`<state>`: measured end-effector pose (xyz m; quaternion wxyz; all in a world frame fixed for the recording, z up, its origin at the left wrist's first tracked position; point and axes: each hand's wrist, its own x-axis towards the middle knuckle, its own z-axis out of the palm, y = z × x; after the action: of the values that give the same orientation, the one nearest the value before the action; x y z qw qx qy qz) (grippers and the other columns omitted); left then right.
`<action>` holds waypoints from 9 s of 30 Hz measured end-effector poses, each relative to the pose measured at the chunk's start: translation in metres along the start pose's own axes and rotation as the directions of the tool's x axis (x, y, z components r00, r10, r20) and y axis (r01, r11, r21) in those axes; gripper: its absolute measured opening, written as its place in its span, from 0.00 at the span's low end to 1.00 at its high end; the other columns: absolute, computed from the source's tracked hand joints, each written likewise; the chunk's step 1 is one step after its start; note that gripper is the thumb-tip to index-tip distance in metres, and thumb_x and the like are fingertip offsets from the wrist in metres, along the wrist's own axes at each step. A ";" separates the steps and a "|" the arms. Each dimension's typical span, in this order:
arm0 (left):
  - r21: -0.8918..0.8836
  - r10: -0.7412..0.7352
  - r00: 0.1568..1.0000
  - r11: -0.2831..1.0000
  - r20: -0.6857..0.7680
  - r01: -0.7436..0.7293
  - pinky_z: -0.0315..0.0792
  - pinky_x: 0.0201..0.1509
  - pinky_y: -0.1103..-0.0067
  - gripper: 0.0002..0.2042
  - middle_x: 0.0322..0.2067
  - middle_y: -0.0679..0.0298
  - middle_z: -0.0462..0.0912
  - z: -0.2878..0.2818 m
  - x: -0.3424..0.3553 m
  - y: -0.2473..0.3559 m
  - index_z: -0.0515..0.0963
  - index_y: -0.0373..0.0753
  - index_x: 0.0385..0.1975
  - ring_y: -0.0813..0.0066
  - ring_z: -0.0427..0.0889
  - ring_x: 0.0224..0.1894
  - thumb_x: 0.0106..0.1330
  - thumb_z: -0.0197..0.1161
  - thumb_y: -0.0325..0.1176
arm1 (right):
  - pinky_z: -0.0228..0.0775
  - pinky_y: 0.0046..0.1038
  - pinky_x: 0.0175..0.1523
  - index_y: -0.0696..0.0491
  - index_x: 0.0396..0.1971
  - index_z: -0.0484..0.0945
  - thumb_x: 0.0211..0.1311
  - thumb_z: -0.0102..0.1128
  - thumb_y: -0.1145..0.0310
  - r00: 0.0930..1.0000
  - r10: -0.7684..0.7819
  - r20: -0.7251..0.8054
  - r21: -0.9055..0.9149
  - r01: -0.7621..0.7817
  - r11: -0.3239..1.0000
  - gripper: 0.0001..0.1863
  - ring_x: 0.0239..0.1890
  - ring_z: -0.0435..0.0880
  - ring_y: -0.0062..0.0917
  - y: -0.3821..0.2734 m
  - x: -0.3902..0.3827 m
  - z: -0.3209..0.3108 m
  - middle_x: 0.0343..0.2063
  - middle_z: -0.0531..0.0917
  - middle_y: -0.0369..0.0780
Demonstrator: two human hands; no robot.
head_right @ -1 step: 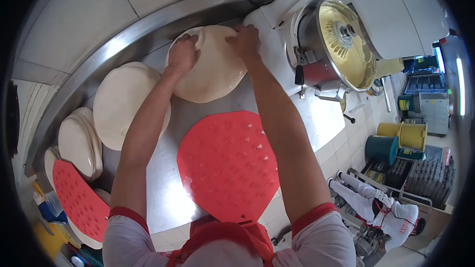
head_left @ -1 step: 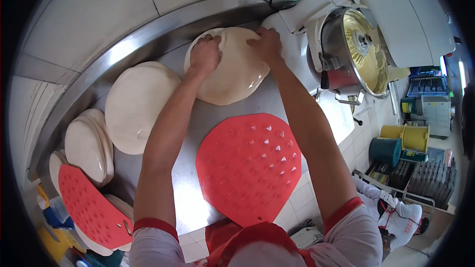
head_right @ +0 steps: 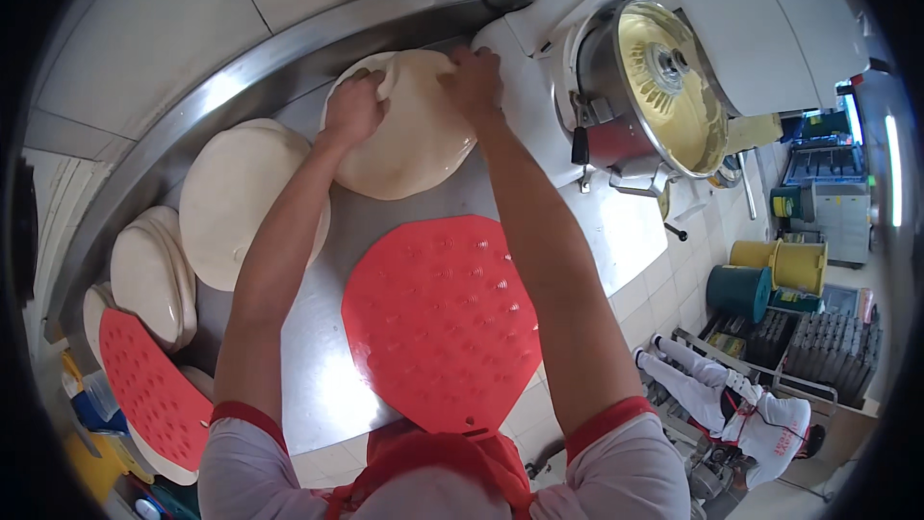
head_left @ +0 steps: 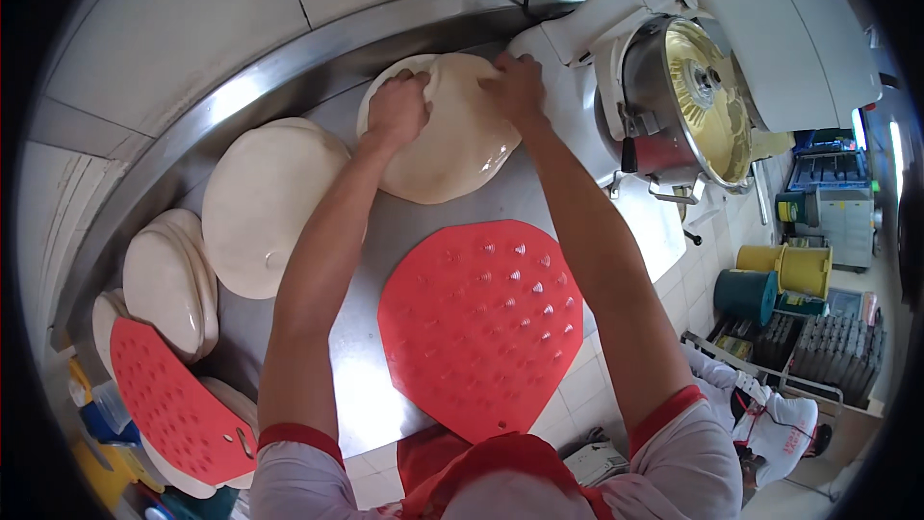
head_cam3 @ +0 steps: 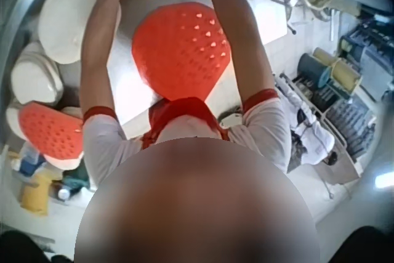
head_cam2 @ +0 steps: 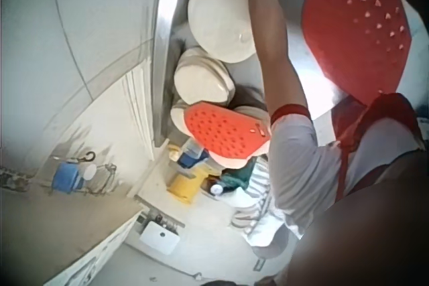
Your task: The person places a large piece of dough onto a tray, flattens it by hand, and operates a dough divider machine to cut the dough into small pieces.
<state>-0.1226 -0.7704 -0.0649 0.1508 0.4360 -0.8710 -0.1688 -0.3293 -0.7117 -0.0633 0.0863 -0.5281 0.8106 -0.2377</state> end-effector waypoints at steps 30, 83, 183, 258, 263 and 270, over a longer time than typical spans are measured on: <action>0.037 -0.346 0.931 0.938 0.116 0.344 0.70 0.56 0.63 0.37 0.51 0.53 0.77 0.054 -0.297 0.124 0.71 0.37 0.56 0.58 0.77 0.53 0.50 0.75 0.51 | 0.49 0.51 0.72 0.50 0.70 0.58 0.58 0.66 0.50 0.972 -0.092 0.215 -0.041 0.103 0.994 0.44 0.71 0.51 0.56 0.076 -0.469 -0.080 0.71 0.51 0.54; -0.289 -0.950 0.311 0.287 0.038 0.913 0.76 0.50 0.59 0.26 0.48 0.50 0.80 0.049 -0.372 0.176 0.67 0.39 0.58 0.47 0.81 0.49 0.64 0.63 0.45 | 0.39 0.54 0.74 0.43 0.75 0.36 0.42 0.64 0.28 0.120 -0.406 0.906 0.025 0.941 0.336 0.67 0.75 0.34 0.57 0.017 -0.328 -0.071 0.74 0.30 0.52; -0.137 -0.538 0.819 0.812 0.199 0.567 0.75 0.53 0.62 0.19 0.45 0.51 0.81 0.047 -0.375 0.148 0.72 0.37 0.49 0.53 0.80 0.50 0.64 0.63 0.42 | 0.30 0.67 0.70 0.38 0.74 0.50 0.66 0.49 0.40 0.542 -0.468 0.698 -0.068 0.700 0.711 0.40 0.74 0.35 0.59 0.064 -0.454 -0.083 0.74 0.40 0.51; -0.362 -0.639 0.769 0.720 -0.013 0.592 0.77 0.44 0.56 0.25 0.43 0.44 0.81 0.061 -0.387 0.137 0.62 0.37 0.60 0.43 0.82 0.41 0.68 0.58 0.41 | 0.31 0.72 0.66 0.42 0.75 0.31 0.48 0.60 0.27 0.588 -0.182 0.788 -0.281 0.607 0.744 0.65 0.72 0.26 0.65 0.032 -0.420 -0.038 0.73 0.26 0.56; -0.419 -0.736 0.653 0.657 -0.179 0.626 0.77 0.43 0.57 0.22 0.42 0.44 0.79 0.059 -0.412 0.108 0.63 0.38 0.57 0.41 0.81 0.40 0.68 0.58 0.40 | 0.37 0.61 0.71 0.42 0.75 0.38 0.44 0.61 0.25 0.253 -0.415 0.874 0.003 0.850 0.526 0.65 0.73 0.32 0.64 0.012 -0.360 -0.039 0.74 0.31 0.55; -0.506 -0.817 0.515 0.570 -0.261 0.647 0.75 0.50 0.59 0.21 0.48 0.44 0.75 0.070 -0.441 0.133 0.67 0.32 0.54 0.42 0.78 0.48 0.67 0.59 0.38 | 0.35 0.61 0.72 0.45 0.75 0.44 0.45 0.62 0.27 0.012 -0.261 0.965 0.102 0.903 0.418 0.63 0.74 0.35 0.60 -0.030 -0.358 -0.027 0.74 0.34 0.52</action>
<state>0.0081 -0.3268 -0.1217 0.3428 0.7599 -0.4892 -0.2563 -0.1627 -0.3923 -0.0656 0.2294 -0.8602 0.3100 0.3335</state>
